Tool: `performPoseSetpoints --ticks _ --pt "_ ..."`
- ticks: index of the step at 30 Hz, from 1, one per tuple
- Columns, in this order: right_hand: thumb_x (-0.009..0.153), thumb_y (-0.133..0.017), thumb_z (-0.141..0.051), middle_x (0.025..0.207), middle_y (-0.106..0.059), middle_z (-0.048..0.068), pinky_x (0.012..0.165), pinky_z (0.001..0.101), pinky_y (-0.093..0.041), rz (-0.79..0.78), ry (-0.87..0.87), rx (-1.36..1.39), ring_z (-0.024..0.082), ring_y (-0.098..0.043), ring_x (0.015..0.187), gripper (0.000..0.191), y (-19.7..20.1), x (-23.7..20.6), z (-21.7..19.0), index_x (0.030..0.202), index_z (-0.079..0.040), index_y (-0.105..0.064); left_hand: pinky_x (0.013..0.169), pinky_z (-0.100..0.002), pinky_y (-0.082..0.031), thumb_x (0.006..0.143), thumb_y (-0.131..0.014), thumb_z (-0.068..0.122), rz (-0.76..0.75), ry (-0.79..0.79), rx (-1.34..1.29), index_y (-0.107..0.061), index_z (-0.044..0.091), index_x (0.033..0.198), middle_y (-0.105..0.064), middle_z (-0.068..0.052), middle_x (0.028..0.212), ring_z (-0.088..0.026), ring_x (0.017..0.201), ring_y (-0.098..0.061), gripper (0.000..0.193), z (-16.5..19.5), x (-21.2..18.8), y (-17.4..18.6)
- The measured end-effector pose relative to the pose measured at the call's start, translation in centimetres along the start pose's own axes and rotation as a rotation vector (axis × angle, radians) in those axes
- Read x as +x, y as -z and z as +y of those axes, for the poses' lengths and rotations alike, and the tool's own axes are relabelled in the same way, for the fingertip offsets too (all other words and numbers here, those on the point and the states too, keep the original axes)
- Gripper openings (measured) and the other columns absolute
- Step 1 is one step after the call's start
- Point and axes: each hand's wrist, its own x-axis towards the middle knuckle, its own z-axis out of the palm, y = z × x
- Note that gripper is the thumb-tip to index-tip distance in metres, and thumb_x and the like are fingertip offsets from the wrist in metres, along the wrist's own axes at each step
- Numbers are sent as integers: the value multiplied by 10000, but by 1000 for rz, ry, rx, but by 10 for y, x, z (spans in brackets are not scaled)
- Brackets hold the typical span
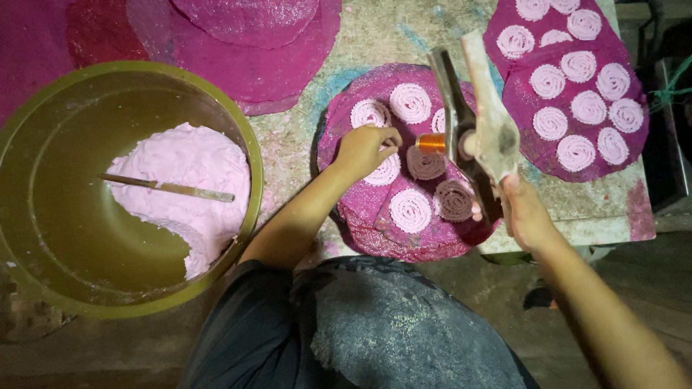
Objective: The person sits at a workbench and uses a hand-held extruder gun to pipe pink paste into spiral rosettes on round pink fabric discs. They load paste into the extruder from a large bowl, squeeze rosettes one at a time onto the discs, and set finished discs aside.
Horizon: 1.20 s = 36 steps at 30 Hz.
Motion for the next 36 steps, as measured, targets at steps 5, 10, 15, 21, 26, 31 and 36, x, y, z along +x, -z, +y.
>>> performPoseSetpoints --ticks 5,10,15,21,26,31,36 --pt "966 -489 -689 1185 -632 103 789 385 -546 -34 123 135 195 -638 964 853 -15 -23 -2 1470 -4 -429 784 -408 -558 840 -716 142 109 -202 224 -737 152 899 -685 -18 993 -268 1001 -618 63 -7 -6 -4" --pt "923 -454 -811 1065 -616 133 763 411 -554 -26 137 120 227 -635 889 960 -23 -44 -19 1435 1 -455 842 -394 -561 800 -647 39 155 -199 217 -759 160 956 -650 -30 1111 -273 1086 -591 227 -8 -12 -5" --pt "902 -455 -866 1005 -602 140 763 422 -536 24 158 165 251 -623 868 992 -25 -52 -23 1376 5 -479 855 -413 -547 769 -629 0 91 -291 203 -774 176 960 -634 -41 1206 -287 1106 -574 297 -4 -11 -5" --pt "884 -455 -867 1059 -595 127 748 447 -529 94 147 225 271 -618 861 988 -23 -57 -19 1390 -20 -462 882 -420 -543 766 -658 16 94 -282 261 -751 148 930 -631 -37 1203 -281 1150 -574 231 -8 -10 -4" --pt "885 -459 -864 1143 -586 125 781 452 -514 103 145 256 269 -604 900 1014 -21 -62 -17 1459 -28 -448 912 -417 -541 764 -650 -8 148 -303 222 -749 133 975 -635 -47 1203 -285 1166 -571 273 -5 -12 -1" --pt "890 -449 -877 1139 -582 133 806 454 -517 89 124 291 279 -606 927 1017 -17 -62 -12 1440 -21 -453 949 -437 -513 755 -642 -5 184 -266 226 -752 148 960 -648 -80 1224 -312 1187 -579 279 1 -15 15" --pt "832 -388 -944 1088 -570 115 802 447 -522 115 121 185 266 -596 922 1117 -16 -68 -11 1428 -3 -463 1024 -434 -498 866 -619 2 389 -58 107 -725 100 1141 -641 -120 1266 -333 1190 -579 311 -20 -43 58"
